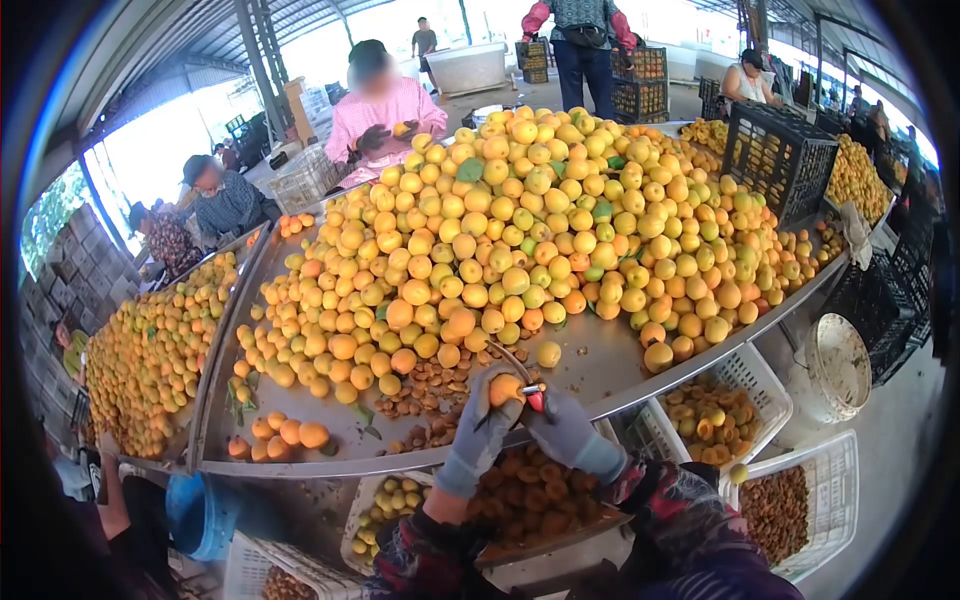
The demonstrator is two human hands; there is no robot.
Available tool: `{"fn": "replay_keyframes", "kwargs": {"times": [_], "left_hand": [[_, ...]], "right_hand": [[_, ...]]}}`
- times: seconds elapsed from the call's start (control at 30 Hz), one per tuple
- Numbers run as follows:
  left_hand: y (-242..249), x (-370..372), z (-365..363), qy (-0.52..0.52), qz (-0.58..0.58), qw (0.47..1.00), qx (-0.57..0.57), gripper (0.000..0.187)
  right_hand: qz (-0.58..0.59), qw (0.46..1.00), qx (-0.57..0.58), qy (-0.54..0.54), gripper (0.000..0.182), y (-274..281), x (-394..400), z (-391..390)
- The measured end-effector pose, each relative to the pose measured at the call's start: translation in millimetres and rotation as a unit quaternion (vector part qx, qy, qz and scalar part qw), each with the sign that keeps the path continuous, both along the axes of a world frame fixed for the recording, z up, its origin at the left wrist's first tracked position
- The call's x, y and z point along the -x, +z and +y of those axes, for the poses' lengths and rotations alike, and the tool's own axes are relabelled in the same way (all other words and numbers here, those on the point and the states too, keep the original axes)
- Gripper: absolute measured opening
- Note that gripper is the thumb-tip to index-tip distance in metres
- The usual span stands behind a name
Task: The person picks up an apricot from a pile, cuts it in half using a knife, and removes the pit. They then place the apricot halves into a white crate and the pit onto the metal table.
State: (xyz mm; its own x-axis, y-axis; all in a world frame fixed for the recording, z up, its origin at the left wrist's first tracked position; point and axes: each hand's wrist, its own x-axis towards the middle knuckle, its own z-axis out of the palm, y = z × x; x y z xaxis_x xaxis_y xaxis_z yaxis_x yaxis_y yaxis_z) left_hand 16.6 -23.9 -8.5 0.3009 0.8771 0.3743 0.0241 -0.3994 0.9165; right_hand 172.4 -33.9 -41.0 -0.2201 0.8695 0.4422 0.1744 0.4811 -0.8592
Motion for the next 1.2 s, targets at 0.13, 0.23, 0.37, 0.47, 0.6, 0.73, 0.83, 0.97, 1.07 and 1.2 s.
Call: {"fn": "replay_keyframes", "kwargs": {"times": [0.13, 0.23, 0.37, 0.47, 0.6, 0.73, 0.83, 0.97, 1.07, 1.2], "left_hand": [[-8, -3, 0, 0.015, -0.02, 1.0, 0.011, 0.034], [-12, -3, -2, 0.022, -0.047, 0.991, 0.125, 0.034], [-22, -13, 4, 0.055, -0.136, 0.981, 0.124, 0.037], [-19, -12, 8, 0.068, -0.292, 0.931, 0.209, 0.039], [6, 3, 6, -0.077, -0.339, 0.924, 0.159, 0.04], [4, 6, 11, -0.118, -0.385, 0.896, 0.185, 0.042], [-1, 9, 11, -0.12, -0.386, 0.897, 0.178, 0.043], [5, 5, 6, -0.103, -0.388, 0.901, 0.167, 0.043], [8, 1, 7, -0.126, -0.371, 0.905, 0.164, 0.044], [9, 3, 6, -0.109, -0.344, 0.919, 0.157, 0.044]], "right_hand": [[-0.113, 0.988, 0.037, -0.099, 0.023, 12, 2, -6], [-0.224, 0.964, 0.051, -0.135, 0.025, 21, 1, -6], [-0.341, 0.912, -0.037, -0.224, 0.025, 17, 4, 2], [-0.355, 0.88, -0.013, -0.315, 0.019, 9, 0, 17], [-0.15, 0.958, 0.009, -0.245, 0.022, 23, -14, 15], [0.035, 0.995, 0.074, -0.062, 0.024, 31, -5, 0], [0.001, 0.988, 0.151, -0.02, 0.022, 47, -4, -9], [-0.073, 0.993, 0.091, -0.033, 0.025, 46, -4, -12], [-0.07, 0.996, 0.057, -0.026, 0.025, 37, -3, -9], [-0.033, 0.996, 0.077, -0.023, 0.025, 33, 4, -10]]}}
